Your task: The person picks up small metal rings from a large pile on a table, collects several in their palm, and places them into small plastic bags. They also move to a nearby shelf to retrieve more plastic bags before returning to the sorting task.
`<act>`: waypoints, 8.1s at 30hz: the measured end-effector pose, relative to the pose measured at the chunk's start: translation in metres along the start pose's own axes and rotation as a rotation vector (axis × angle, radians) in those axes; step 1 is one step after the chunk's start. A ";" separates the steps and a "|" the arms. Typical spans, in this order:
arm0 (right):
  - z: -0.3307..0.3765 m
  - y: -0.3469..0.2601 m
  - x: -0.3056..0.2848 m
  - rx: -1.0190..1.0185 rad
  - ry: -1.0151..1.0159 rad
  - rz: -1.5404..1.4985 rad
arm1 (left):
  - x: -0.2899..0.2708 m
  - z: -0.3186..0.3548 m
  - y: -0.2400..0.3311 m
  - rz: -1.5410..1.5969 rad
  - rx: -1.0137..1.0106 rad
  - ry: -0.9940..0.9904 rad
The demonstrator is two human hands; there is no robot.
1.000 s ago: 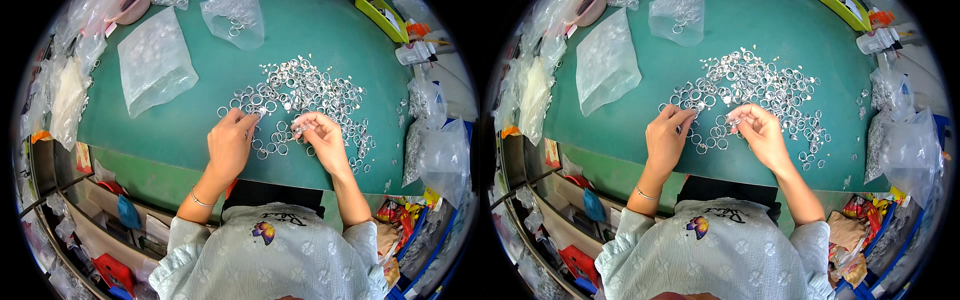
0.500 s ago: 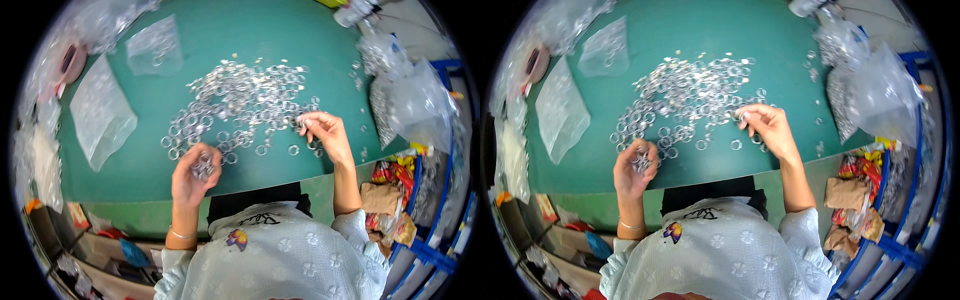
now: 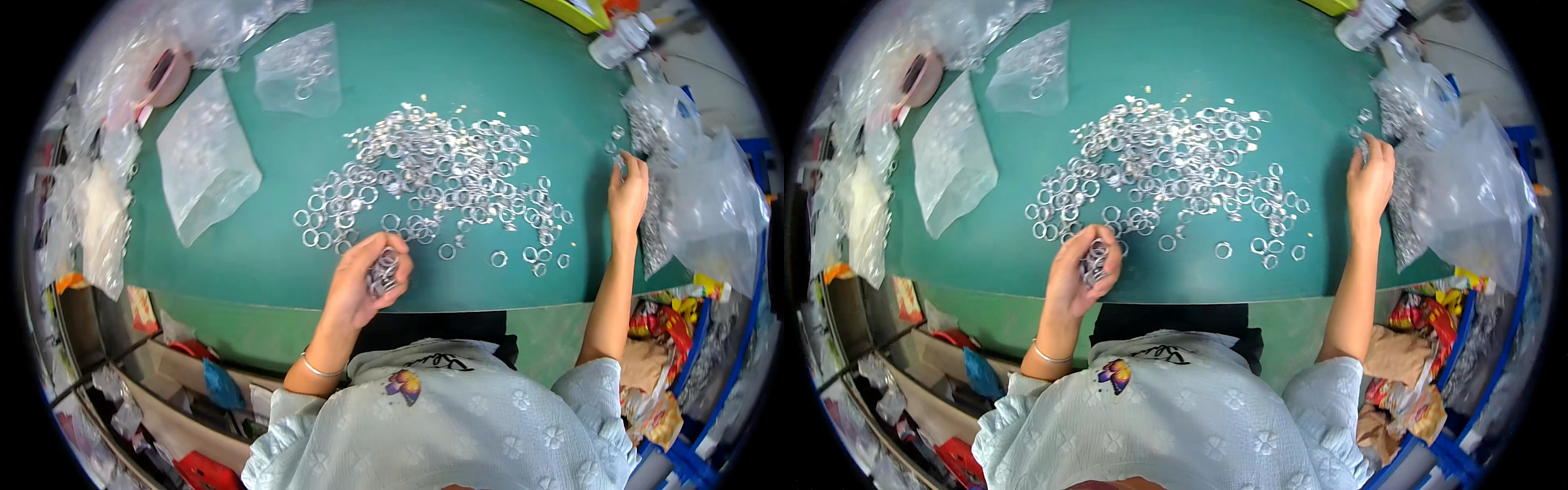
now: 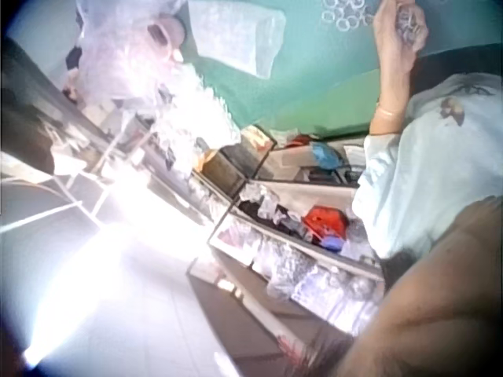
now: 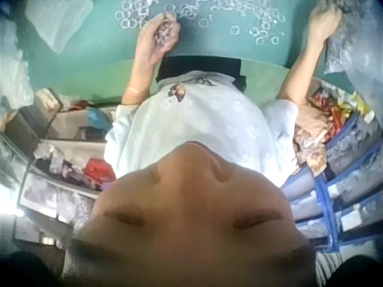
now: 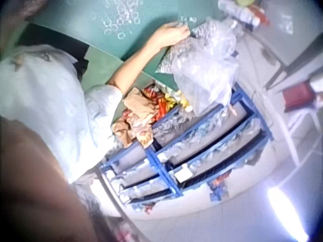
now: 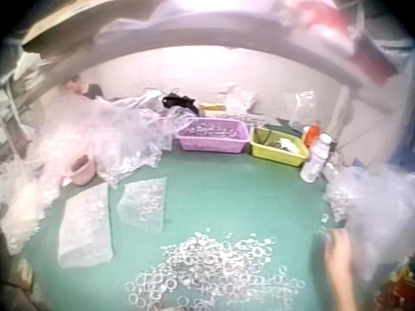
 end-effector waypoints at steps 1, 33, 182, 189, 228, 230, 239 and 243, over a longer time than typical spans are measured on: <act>0.010 -0.044 -0.002 -0.218 -0.011 -0.118 | -0.005 0.001 -0.006 0.115 -0.046 0.036; 0.086 -0.236 0.040 -0.463 -0.755 -0.638 | 0.000 0.018 -0.037 0.544 -0.185 -0.067; 0.077 -0.055 0.019 -0.095 -0.698 -0.551 | 0.091 -0.077 -0.052 -0.252 -0.352 -0.275; 0.079 -0.075 0.017 -0.172 -0.641 -0.526 | 0.095 -0.030 -0.069 0.001 -0.362 -0.259; 0.093 -0.122 0.018 -0.602 -0.509 -0.432 | 0.108 -0.068 -0.016 -1.166 0.167 -0.277; 0.088 -0.118 0.014 -0.502 -0.517 -0.557 | 0.127 -0.081 -0.001 -1.651 0.586 -0.413; 0.109 -0.130 0.015 -0.667 -0.569 -0.504 | 0.136 -0.102 -0.039 -2.132 0.492 -0.647; 0.108 -0.132 0.014 -0.699 -0.547 -0.517 | 0.139 -0.101 -0.005 -1.730 0.676 -0.491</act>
Point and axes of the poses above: each hand's wrist, its own z-axis away from the middle knuckle, its own x-axis out of the palm, y = z × x, the point moved 9 cm from there along -z, towards the middle knuckle, and after that the axes turned 9 degrees about x, right-handed, at the moved point
